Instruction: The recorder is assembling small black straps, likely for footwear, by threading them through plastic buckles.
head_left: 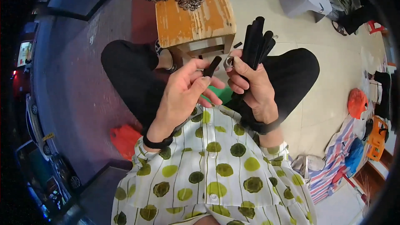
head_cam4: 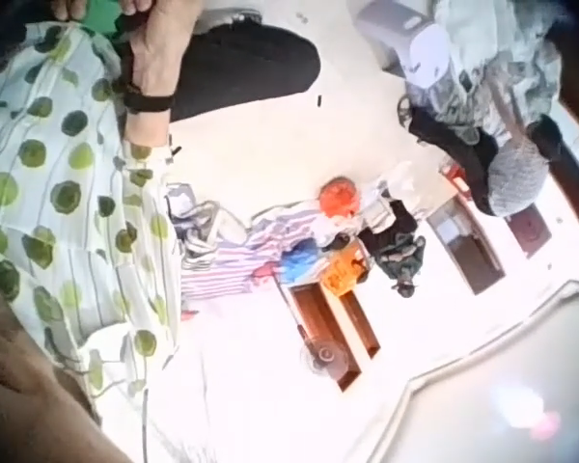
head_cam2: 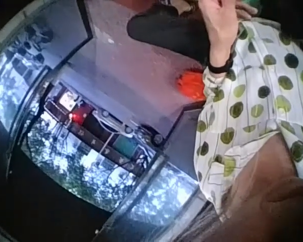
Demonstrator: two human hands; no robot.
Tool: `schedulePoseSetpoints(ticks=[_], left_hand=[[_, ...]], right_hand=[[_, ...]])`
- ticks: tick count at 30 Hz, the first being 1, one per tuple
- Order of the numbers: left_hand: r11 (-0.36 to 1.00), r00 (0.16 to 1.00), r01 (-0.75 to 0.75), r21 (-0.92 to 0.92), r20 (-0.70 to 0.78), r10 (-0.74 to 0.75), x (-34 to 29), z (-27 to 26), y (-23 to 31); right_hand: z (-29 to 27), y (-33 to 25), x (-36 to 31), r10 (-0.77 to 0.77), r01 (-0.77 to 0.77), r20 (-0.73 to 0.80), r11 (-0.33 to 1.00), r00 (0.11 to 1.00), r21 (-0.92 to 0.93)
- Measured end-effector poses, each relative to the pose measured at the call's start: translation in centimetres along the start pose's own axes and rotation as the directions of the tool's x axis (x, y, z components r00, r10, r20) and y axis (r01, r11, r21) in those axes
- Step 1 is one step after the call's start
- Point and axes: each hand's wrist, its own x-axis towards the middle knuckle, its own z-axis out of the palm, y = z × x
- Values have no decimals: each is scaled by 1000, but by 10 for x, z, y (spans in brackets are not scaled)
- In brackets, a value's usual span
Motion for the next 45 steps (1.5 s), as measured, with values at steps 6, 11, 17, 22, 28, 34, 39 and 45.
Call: schedulePoseSetpoints(ticks=[6,11,17,22,28,34,39,45], left_hand=[[997,999,-52,-57,2,52,4,-3,-3],[967,992,-118,-227,-73,104,7,-1,-10],[968,994,-88,-234,-81,71,10,-1,-8],[977,985,-112,-181,-147,85,11,-2,-10],[974,937,-227,10,-271,221,11,3,-10],[967,922,-241,87,-292,256,12,4,-12],[971,925,-218,96,-297,237,15,5,-14],[990,995,-89,-105,-59,83,7,-7,-9]], right_hand=[[9,4,-2,-98,69,-107,967,989,-246],[14,15,-7,-377,283,-69,793,924,-539],[-1,22,-1,-517,500,268,384,813,-776],[9,28,2,-541,506,208,489,815,-711],[18,13,-3,-248,166,-71,807,966,-567],[18,17,-1,-168,97,-80,829,982,-551],[15,25,1,-230,125,-82,758,970,-640],[8,9,6,-209,128,-141,890,968,-439]])
